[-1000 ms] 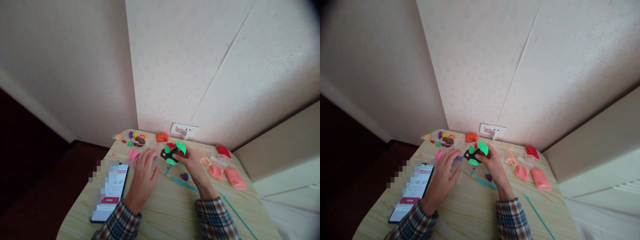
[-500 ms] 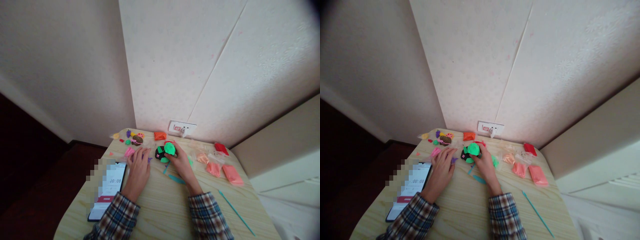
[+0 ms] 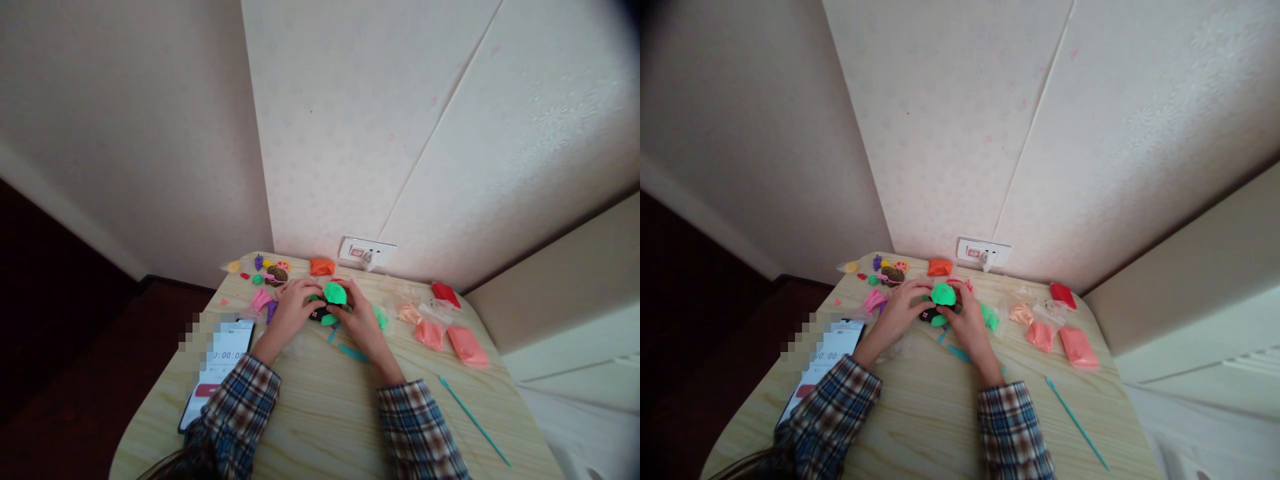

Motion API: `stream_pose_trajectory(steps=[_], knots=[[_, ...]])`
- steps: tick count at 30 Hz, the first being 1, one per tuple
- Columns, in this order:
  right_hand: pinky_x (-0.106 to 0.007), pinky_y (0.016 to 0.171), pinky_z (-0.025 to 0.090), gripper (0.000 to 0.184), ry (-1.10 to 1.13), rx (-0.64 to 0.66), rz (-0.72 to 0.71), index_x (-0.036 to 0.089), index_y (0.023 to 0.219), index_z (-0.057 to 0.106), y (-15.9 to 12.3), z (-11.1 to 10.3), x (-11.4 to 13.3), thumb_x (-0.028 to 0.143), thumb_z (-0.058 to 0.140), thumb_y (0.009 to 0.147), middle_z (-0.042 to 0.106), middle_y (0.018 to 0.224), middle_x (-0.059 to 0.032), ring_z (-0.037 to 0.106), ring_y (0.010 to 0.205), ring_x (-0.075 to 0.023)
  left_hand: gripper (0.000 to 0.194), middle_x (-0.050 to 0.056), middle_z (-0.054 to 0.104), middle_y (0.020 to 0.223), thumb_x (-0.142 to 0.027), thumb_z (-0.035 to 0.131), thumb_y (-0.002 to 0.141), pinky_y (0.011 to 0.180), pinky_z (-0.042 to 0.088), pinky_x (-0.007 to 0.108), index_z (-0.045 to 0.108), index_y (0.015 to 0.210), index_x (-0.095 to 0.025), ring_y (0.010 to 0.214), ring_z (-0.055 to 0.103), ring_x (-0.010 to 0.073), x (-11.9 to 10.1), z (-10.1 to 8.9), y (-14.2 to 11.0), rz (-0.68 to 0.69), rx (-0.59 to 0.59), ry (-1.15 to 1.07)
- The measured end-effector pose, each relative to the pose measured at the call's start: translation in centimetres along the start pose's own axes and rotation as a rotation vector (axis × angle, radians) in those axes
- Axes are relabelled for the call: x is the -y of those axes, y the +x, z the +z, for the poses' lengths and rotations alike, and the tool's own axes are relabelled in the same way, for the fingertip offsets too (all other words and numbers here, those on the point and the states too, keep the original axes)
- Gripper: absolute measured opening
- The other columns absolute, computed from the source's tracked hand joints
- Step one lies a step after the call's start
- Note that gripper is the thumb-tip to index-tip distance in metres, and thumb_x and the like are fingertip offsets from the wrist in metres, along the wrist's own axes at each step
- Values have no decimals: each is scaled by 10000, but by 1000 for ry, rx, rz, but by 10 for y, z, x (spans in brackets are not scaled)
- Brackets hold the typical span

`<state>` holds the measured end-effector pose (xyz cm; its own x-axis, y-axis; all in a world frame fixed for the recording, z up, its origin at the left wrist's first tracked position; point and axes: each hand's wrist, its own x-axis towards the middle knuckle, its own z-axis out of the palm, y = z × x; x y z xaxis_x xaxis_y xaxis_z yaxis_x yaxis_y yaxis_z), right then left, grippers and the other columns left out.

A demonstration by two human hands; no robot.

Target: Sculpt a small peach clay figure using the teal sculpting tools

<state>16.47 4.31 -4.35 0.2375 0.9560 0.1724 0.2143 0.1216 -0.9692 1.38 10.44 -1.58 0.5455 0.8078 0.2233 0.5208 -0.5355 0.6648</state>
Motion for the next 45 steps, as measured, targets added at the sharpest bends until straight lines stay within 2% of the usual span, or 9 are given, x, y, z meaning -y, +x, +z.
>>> stream_pose_trajectory(steps=[10, 20, 28, 45], knots=[[-400, 941, 474, 407, 7, 40, -2, 243, 1112, 554, -3, -3, -2, 243, 661, 720, 652, 1078, -32, 612, 1015, -210, 98, 50, 709, 1041, -185, 648, 799, 953, 416, 406, 731, 842, -213, 1038, 603, 230, 3, 1, -1, -10, -32, -57], [-396, 954, 464, 368, 20, 30, -4, 248, 1078, 579, -4, -3, -2, 256, 669, 721, 651, 1089, -35, 607, 1029, -213, 126, 47, 717, 1022, -166, 623, 809, 965, 396, 411, 705, 896, -208, 1039, 604, 228, -6, 2, -6, -6, -48, -55], [-397, 965, 453, 377, 32, 49, -9, 243, 1090, 584, -5, -4, -2, 257, 673, 724, 650, 1079, -33, 604, 1006, -208, 121, 45, 730, 997, -166, 620, 815, 934, 438, 371, 716, 879, -199, 1010, 626, 214, -6, 1, -4, -2, -25, -95], [-396, 957, 467, 376, 34, 38, 0, 249, 1082, 590, -6, -4, -2, 278, 680, 717, 658, 1106, -35, 615, 1015, -211, 112, 62, 733, 975, -196, 609, 824, 905, 454, 359, 708, 874, -180, 967, 642, 219, -6, 2, -6, -33, -66, -91]])
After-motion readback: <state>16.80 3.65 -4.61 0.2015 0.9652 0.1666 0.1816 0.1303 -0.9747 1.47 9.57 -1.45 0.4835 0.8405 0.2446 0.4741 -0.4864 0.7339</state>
